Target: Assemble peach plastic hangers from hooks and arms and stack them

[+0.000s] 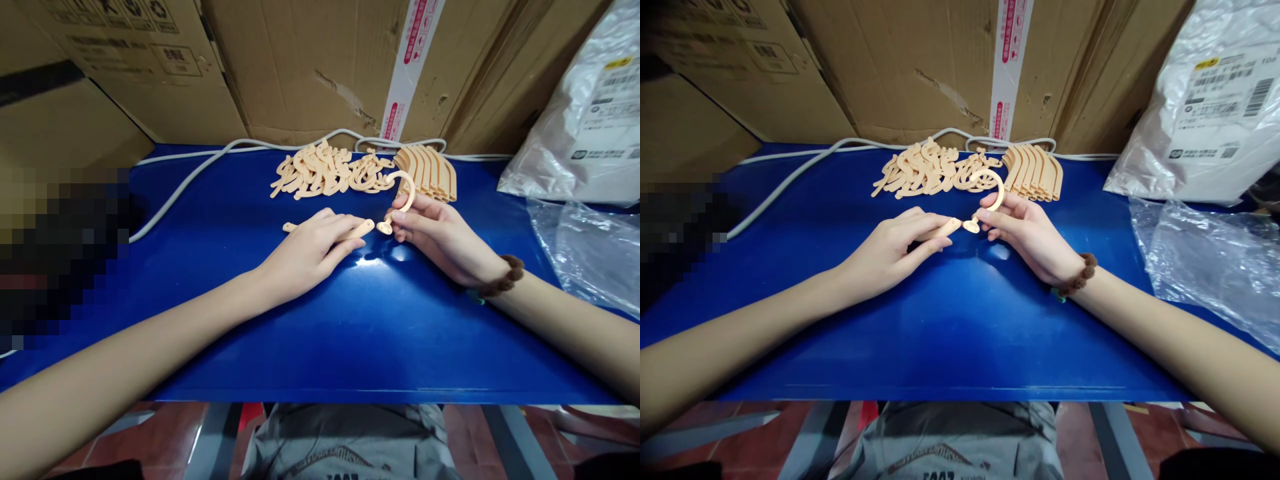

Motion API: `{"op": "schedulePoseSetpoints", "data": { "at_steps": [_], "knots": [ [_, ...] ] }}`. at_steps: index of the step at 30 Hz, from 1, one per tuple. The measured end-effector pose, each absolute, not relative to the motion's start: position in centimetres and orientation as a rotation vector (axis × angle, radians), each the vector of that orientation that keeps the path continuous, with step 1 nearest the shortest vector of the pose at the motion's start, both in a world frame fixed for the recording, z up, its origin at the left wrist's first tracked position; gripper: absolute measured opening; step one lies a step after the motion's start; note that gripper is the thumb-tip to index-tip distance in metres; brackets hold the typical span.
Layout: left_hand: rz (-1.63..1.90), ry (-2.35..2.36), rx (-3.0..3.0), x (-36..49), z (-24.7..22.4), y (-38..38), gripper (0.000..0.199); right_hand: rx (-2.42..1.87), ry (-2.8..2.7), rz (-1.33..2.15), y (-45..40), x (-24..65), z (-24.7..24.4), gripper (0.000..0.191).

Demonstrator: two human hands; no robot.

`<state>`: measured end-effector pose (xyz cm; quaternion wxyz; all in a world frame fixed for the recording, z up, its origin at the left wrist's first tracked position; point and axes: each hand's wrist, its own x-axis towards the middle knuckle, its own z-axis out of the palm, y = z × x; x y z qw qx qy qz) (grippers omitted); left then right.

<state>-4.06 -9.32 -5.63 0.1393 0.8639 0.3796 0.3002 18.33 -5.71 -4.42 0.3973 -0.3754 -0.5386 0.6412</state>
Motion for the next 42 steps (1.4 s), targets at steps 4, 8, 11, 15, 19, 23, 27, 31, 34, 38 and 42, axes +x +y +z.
{"op": "schedulePoseSetpoints", "data": {
  "at_steps": [4,8,11,15,19,23,27,31,34,38,42],
  "knots": [
    [0.858,1.073,2.516,-4.06,-5.69,-9.22,0.023,-0.917,-1.344,1.643,-5.73,18.28,-4.43,0.031],
    [0.865,1.060,2.521,-4.13,-5.57,-9.26,0.020,-0.911,-1.333,1.649,-5.77,18.37,-4.52,0.030],
    [0.874,1.048,2.538,-4.15,-5.45,-9.30,0.017,-0.905,-1.330,1.655,-5.78,18.43,-4.55,0.032],
    [0.873,1.015,2.572,-4.10,-5.42,-9.25,0.014,-0.901,-1.333,1.661,-5.77,18.45,-4.57,0.038],
    [0.896,0.961,2.599,-4.06,-5.60,-9.20,0.013,-0.917,-1.373,1.659,-5.81,18.46,-4.55,0.044],
    [0.912,0.928,2.659,-4.16,-5.68,-9.26,0.018,-0.921,-1.410,1.663,-5.81,18.57,-4.51,0.047],
    [0.937,0.919,2.741,-4.34,-5.70,-9.35,0.022,-0.922,-1.436,1.663,-5.73,18.72,-4.48,0.040],
    [0.958,0.898,2.798,-4.41,-5.89,-9.39,0.025,-0.931,-1.466,1.671,-5.74,18.77,-4.31,0.035],
    [0.973,0.890,2.853,-4.36,-6.02,-9.43,0.026,-0.920,-1.507,1.674,-5.80,18.76,-4.13,0.036],
    [0.978,0.892,2.930,-4.36,-6.07,-9.47,0.028,-0.922,-1.531,1.668,-5.91,18.72,-4.07,0.039],
    [0.945,0.920,3.026,-4.47,-6.06,-9.43,0.030,-0.933,-1.529,1.629,-6.06,18.63,-4.26,0.040]
  ]
}}
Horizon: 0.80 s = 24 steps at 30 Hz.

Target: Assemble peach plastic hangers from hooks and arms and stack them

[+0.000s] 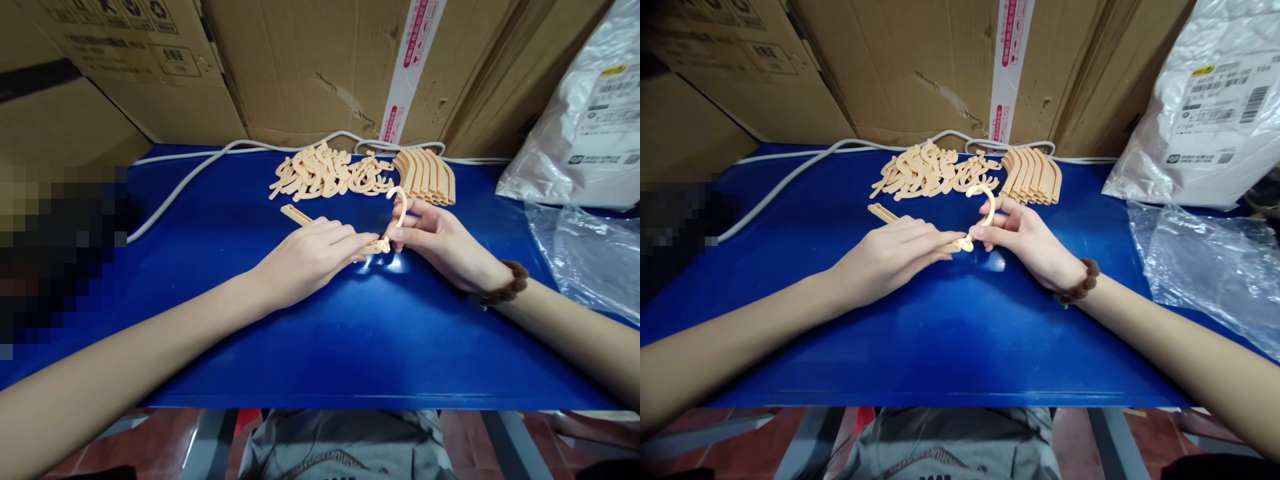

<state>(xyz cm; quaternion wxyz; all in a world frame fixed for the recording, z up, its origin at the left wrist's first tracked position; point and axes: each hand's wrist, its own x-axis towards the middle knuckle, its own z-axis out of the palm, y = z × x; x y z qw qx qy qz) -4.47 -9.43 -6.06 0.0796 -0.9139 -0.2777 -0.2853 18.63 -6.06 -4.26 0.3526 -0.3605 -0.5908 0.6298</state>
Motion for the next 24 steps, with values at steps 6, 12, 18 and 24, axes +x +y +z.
{"op": "schedulePoseSetpoints", "data": {
  "at_steps": [6,12,18,24],
  "knots": [
    [-0.768,-0.849,-2.714,-4.49,-6.00,-9.50,0.030,-0.946,-1.529,1.556,-6.24,18.44,-4.50,0.043],
    [-0.705,-0.875,-2.697,-4.44,-6.03,-9.46,0.033,-0.978,-1.546,1.492,-6.45,18.44,-4.43,0.043],
    [-0.634,-0.872,-2.674,-4.48,-5.99,-9.47,0.033,-0.985,-1.585,1.421,-6.42,18.46,-4.36,0.040],
    [-0.627,-0.878,-2.688,-4.45,-5.90,-9.54,0.032,-1.008,-1.596,1.449,-6.42,18.36,-4.25,0.040]
  ]
}}
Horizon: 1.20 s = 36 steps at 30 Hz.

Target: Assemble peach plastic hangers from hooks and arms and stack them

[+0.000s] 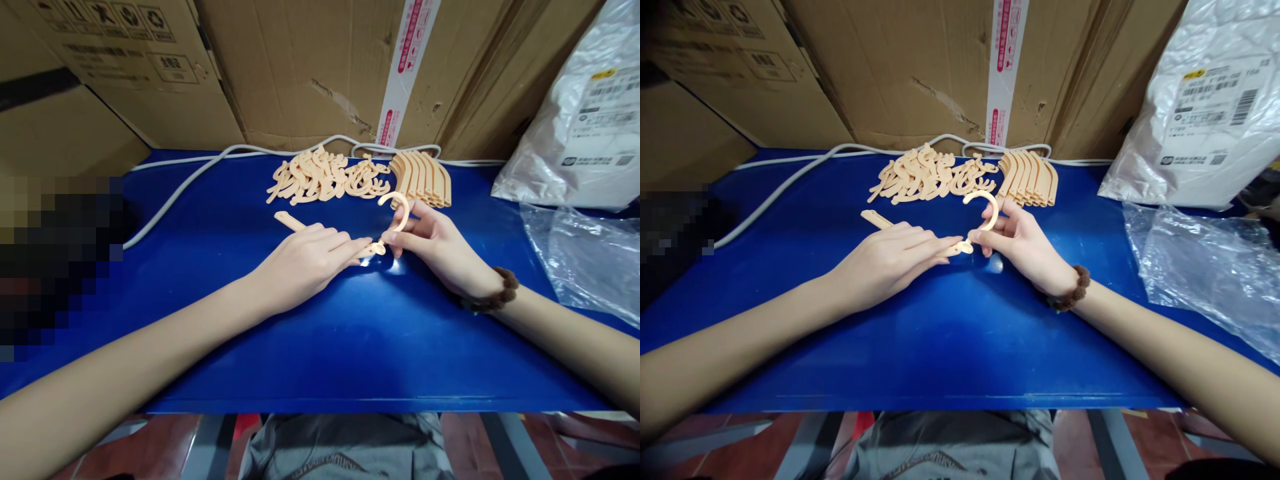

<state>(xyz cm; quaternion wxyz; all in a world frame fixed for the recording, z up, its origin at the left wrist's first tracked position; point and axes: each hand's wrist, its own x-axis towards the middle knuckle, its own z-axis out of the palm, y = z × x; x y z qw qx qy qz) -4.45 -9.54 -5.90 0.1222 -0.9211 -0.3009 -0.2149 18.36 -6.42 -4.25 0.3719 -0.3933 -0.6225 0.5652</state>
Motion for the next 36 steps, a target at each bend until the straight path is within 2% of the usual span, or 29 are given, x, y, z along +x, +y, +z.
{"op": "schedulePoseSetpoints", "data": {
  "at_steps": [20,36],
  "knots": [
    [-0.652,-0.801,-2.620,-4.30,-5.96,-9.55,0.026,-1.007,-1.721,1.430,-6.36,18.65,-3.91,0.038],
    [-0.580,-0.835,-2.624,-4.16,-6.27,-9.50,0.030,-0.998,-1.772,1.371,-6.62,18.49,-4.06,0.061]
  ]
}}
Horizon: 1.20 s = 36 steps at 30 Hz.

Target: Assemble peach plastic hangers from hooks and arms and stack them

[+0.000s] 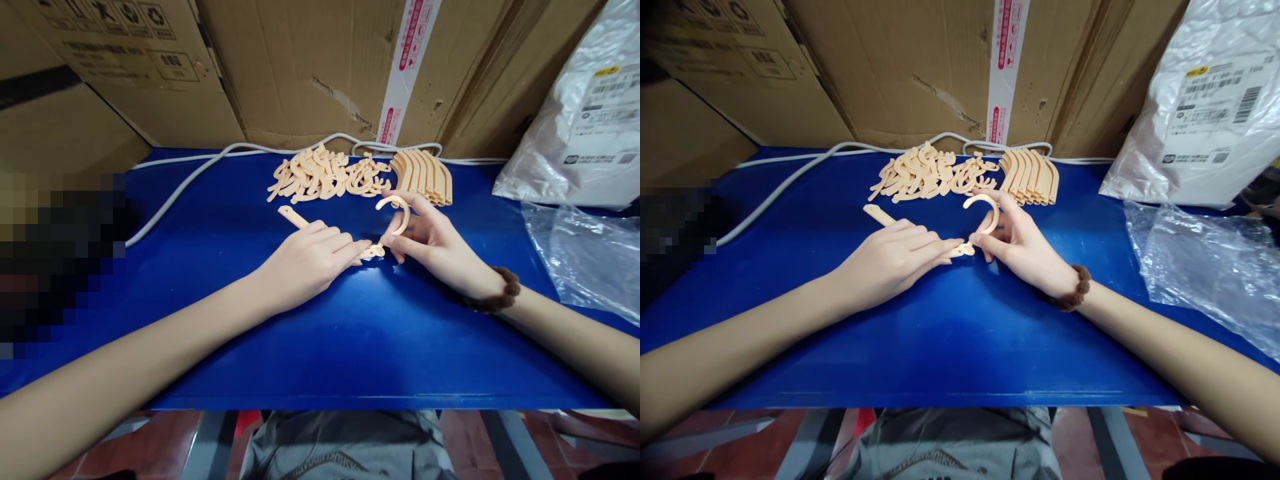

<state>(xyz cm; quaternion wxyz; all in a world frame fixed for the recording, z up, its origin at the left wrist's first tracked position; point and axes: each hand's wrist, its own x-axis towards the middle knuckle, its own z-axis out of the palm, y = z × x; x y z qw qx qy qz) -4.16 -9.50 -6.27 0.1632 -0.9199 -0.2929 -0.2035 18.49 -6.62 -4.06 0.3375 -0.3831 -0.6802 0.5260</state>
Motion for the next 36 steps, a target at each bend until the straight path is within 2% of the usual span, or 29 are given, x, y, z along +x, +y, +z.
{"op": "schedulePoseSetpoints", "data": {
  "at_steps": [6,14,21,27,30,32,34,36],
  "knots": [
    [-0.538,-0.845,-2.600,-4.2,-6.4,-9.6,0.032,-0.983,-1.768,1.364,-6.7,18.5,-4.3,0.058],
    [-0.582,-0.862,-2.630,-4.1,-6.2,-9.5,0.032,-0.993,-1.735,1.412,-6.8,18.2,-4.2,0.063],
    [-0.576,-0.904,-2.625,-4.0,-5.9,-9.6,0.030,-0.948,-1.739,1.362,-7.1,17.9,-4.5,0.055],
    [-0.750,-1.300,-2.862,-3.7,-4.7,-10.6,0.021,-0.934,-1.856,1.256,-7.7,17.8,-3.5,0.063],
    [-1.065,-1.678,-3.133,-3.6,-4.2,-10.7,0.016,-0.980,-1.988,1.014,-7.3,18.5,-2.1,0.067],
    [-1.372,-1.961,-3.257,-3.5,-4.0,-10.5,0.018,-1.071,-2.015,0.701,-6.5,19.6,-1.0,0.053],
    [-1.656,-2.156,-3.310,-3.5,-3.9,-10.1,0.020,-1.271,-2.081,0.179,-5.2,21.0,0.0,0.037],
    [-1.895,-2.229,-3.300,-3.6,-3.9,-9.7,0.019,-1.554,-2.149,-0.421,-3.8,22.6,0.6,0.036]
  ]
}}
